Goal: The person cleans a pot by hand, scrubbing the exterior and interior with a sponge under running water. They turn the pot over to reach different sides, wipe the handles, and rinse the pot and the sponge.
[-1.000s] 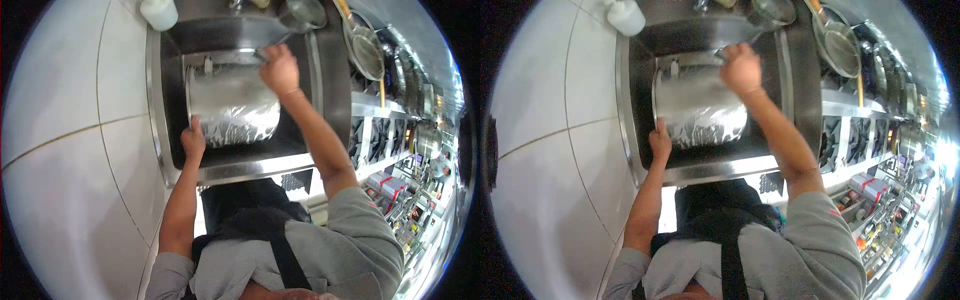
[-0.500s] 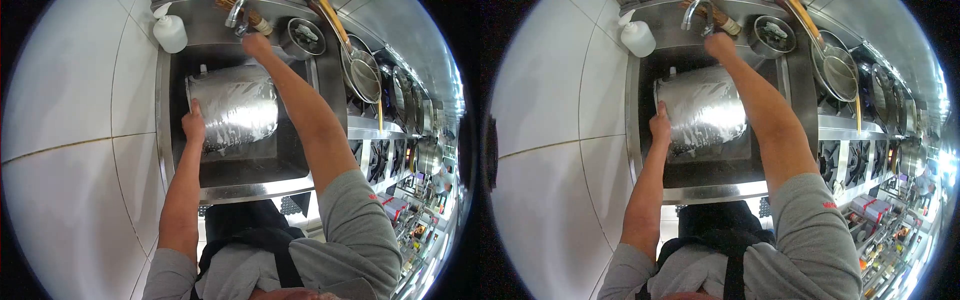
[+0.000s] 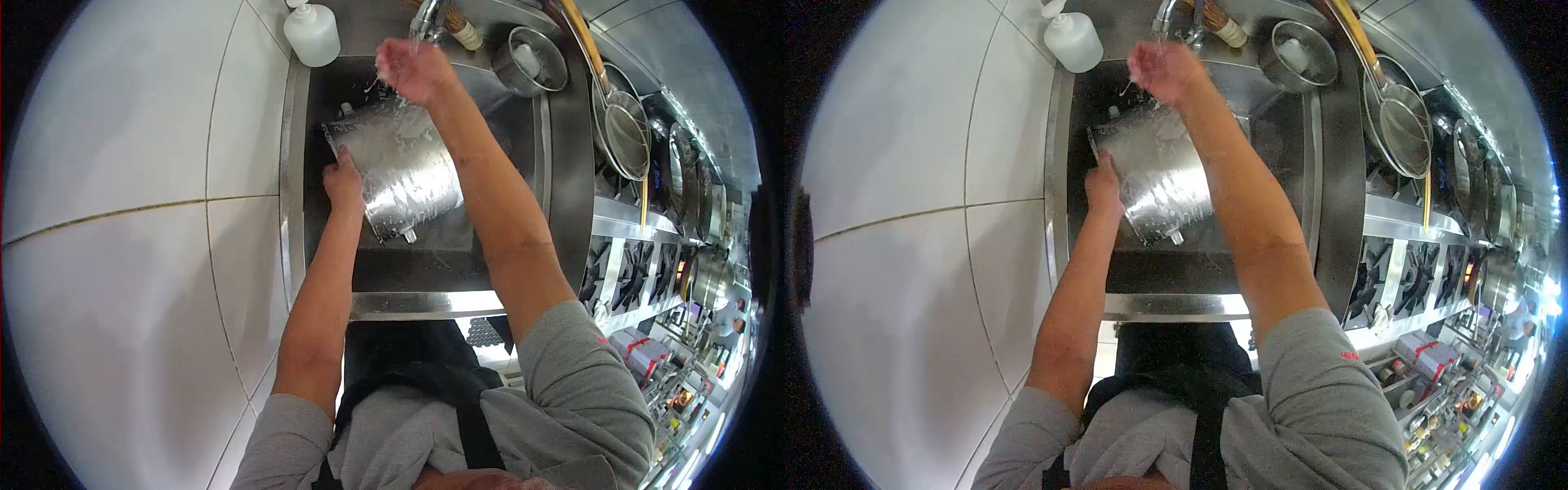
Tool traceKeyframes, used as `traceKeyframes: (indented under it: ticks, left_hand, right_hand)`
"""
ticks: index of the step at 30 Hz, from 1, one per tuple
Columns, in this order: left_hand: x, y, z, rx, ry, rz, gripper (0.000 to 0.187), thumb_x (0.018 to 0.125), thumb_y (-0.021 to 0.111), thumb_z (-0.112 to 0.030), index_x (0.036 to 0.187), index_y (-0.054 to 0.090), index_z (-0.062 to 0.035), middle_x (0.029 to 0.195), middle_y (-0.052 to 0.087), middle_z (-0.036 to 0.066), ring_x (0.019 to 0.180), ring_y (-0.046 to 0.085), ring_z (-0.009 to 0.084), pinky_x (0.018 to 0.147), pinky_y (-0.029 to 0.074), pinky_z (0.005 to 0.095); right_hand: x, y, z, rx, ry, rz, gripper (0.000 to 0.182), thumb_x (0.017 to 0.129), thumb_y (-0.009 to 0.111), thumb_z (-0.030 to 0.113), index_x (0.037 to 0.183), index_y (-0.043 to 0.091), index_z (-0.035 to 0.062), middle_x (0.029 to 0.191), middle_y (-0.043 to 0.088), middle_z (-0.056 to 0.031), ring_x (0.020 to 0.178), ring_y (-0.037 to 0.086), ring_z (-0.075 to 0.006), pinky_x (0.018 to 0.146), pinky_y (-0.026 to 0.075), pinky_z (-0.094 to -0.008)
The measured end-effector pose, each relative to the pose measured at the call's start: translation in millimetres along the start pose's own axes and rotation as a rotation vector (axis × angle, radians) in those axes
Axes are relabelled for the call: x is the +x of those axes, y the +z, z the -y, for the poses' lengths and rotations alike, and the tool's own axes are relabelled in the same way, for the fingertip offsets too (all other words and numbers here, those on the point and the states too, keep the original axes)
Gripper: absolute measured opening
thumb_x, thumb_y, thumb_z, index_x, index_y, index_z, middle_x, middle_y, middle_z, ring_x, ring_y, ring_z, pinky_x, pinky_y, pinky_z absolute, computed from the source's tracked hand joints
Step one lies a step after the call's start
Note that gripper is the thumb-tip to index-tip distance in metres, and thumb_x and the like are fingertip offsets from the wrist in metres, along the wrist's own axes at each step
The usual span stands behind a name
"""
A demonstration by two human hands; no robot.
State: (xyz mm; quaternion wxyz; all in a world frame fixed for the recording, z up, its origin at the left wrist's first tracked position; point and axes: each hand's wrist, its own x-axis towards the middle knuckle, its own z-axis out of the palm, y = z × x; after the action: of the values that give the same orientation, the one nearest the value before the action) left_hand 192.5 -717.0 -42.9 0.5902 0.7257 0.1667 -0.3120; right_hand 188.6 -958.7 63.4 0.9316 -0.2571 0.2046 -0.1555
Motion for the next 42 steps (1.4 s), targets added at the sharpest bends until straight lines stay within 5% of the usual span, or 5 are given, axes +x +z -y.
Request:
traceKeyframes:
  ticks: [8,11,17,32,42]
  left_hand:
    - [-21.0,29.8,-85.2,0.389,1.304,-0.087,0.033,0.092,0.072,-0.019,0.117,0.065,0.0018,0.115,0.068,0.021,0.102,0.065,0.0344,0.096,0.05,0.0426]
    - [9.0,68.7,-90.7,0.373,1.273,0.048,0.025,0.094,0.069,-0.017,0.113,0.068,-0.001,0.102,0.07,0.016,0.092,0.066,0.0304,0.09,0.052,0.0397]
    - [23.8,82.5,-126.3,0.5,0.901,0.375,0.026,0.095,0.066,-0.027,0.105,0.077,-0.0053,0.094,0.077,0.016,0.088,0.074,0.0313,0.08,0.056,0.0388]
    - [62.8,72.4,-64.9,0.981,0.997,0.487,0.042,0.098,0.059,-0.047,0.123,0.074,-0.0167,0.124,0.072,0.014,0.115,0.068,0.0346,0.098,0.052,0.0413]
    - [46.2,46.8,-22.5,1.159,0.769,0.258,0.058,0.103,0.04,-0.056,0.143,0.06,-0.0184,0.136,0.065,0.019,0.129,0.057,0.0437,0.109,0.044,0.0536]
  right_hand:
    - [-29.6,28.7,9.5,-0.307,0.106,-0.062,0.017,0.102,0.063,0.021,0.097,0.067,0.0055,0.091,0.072,-0.0072,0.085,0.07,-0.022,0.081,0.059,-0.0363]
    - [-25.7,6.6,12.5,-0.131,-0.14,0.023,0.02,0.1,0.064,0.022,0.102,0.07,0.0037,0.095,0.073,-0.0085,0.089,0.072,-0.0229,0.084,0.058,-0.0361]
    - [-112.0,-7.9,28.8,-1.789,-0.423,-0.154,0.025,0.099,0.065,0.023,0.109,0.071,0.0008,0.1,0.074,-0.008,0.091,0.071,-0.0205,0.085,0.056,-0.034]
    - [-243.8,-130.9,-198.9,0.562,0.669,-0.991,0.05,0.104,0.053,0.043,0.14,0.05,0.0088,0.152,0.041,-0.0163,0.125,0.049,-0.0426,0.102,0.045,-0.0606]
    - [-265.1,-183.0,-198.8,0.659,0.226,-1.212,0.013,0.099,0.066,0.021,0.105,0.059,0.0121,0.094,0.052,-0.0071,0.071,0.047,-0.0212,0.058,0.043,-0.0403]
